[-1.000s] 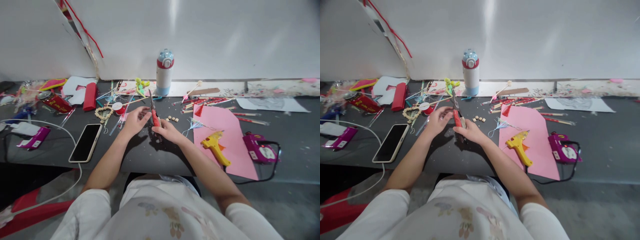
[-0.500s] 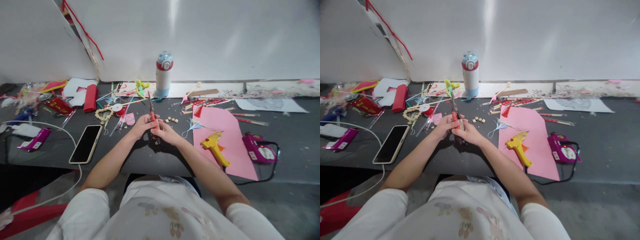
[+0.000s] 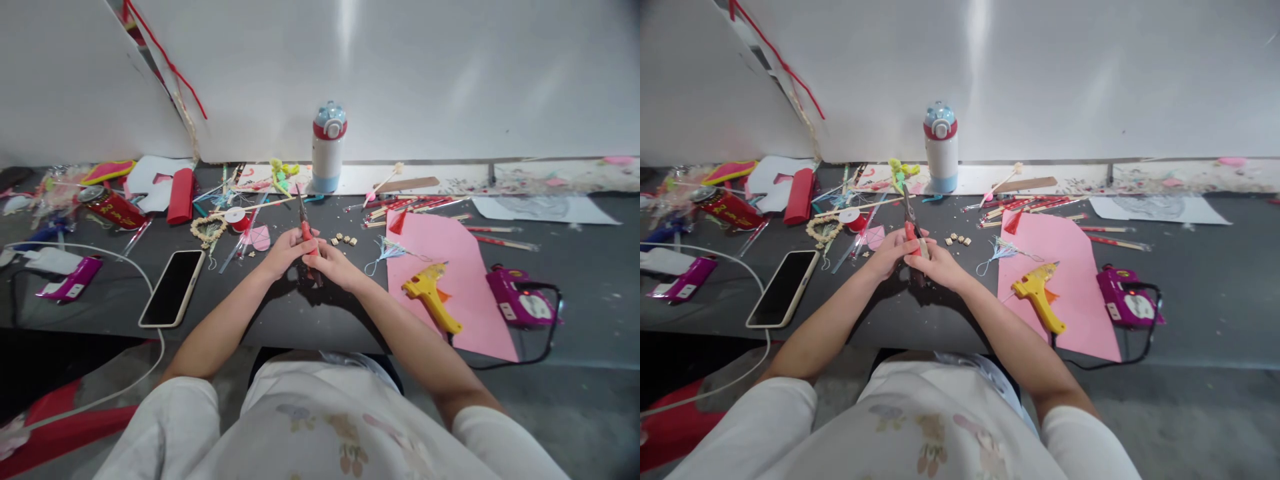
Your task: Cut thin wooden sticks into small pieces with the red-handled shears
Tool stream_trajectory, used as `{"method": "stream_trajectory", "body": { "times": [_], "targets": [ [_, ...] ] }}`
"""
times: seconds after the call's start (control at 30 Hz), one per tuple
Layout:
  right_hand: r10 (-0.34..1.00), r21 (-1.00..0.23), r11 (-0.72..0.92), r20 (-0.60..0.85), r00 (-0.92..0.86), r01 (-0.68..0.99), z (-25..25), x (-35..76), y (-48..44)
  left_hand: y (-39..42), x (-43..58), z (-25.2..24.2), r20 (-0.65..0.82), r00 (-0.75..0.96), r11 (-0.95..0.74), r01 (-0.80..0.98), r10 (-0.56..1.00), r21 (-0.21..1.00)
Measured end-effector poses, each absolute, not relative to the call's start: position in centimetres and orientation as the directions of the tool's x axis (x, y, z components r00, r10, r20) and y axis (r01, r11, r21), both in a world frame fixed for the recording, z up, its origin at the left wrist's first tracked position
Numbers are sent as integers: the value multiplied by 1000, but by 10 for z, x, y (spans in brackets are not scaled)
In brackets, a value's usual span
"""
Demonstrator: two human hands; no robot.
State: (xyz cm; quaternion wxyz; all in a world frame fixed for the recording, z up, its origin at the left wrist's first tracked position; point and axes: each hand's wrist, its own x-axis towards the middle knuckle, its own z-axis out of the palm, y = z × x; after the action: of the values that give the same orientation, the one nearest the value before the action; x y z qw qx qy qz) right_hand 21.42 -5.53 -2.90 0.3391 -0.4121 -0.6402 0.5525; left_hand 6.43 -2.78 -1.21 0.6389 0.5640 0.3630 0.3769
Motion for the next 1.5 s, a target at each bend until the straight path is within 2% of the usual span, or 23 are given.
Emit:
{"method": "stream_trajectory", "body": {
  "times": [0.1, 0.2, 0.27, 0.4, 0.47, 0.53, 0.7, 1.03, 1.5],
  "targets": [
    [915, -981, 24, -55, -399, 191, -24, 215, -56, -25, 62, -13, -18, 464, -11, 60, 886, 998],
    [940, -965, 8, -83, -332, 263, -21, 218, -56, -25, 55, -9, 132, 298, -227, 313, 946, 922],
    [954, -943, 4, -96, -285, 332, -21, 220, -54, -27, 48, -4, 304, 174, -350, 500, 937, 792],
    [960, -893, 17, -111, -257, 449, -20, 223, -53, -26, 35, 7, 641, 140, -505, 748, 755, 431],
    [951, -876, 42, -112, -288, 480, -18, 223, -54, -22, 31, 9, 712, 155, -502, 808, 685, 307],
    [942, -860, 65, -114, -314, 506, -15, 222, -56, -17, 27, 8, 715, 170, -485, 834, 678, 262],
    [926, -838, 137, -81, -368, 529, -8, 220, -63, -12, 22, 3, 673, 147, -443, 847, 725, 292],
    [912, -823, 206, -34, -408, 530, -6, 221, -65, -5, 3, 4, 645, 185, -494, 802, 741, 336],
    [897, -826, 188, -75, -435, 531, -7, 221, -66, -4, -3, 15, 568, 251, -538, 731, 784, 419]
  ]
}}
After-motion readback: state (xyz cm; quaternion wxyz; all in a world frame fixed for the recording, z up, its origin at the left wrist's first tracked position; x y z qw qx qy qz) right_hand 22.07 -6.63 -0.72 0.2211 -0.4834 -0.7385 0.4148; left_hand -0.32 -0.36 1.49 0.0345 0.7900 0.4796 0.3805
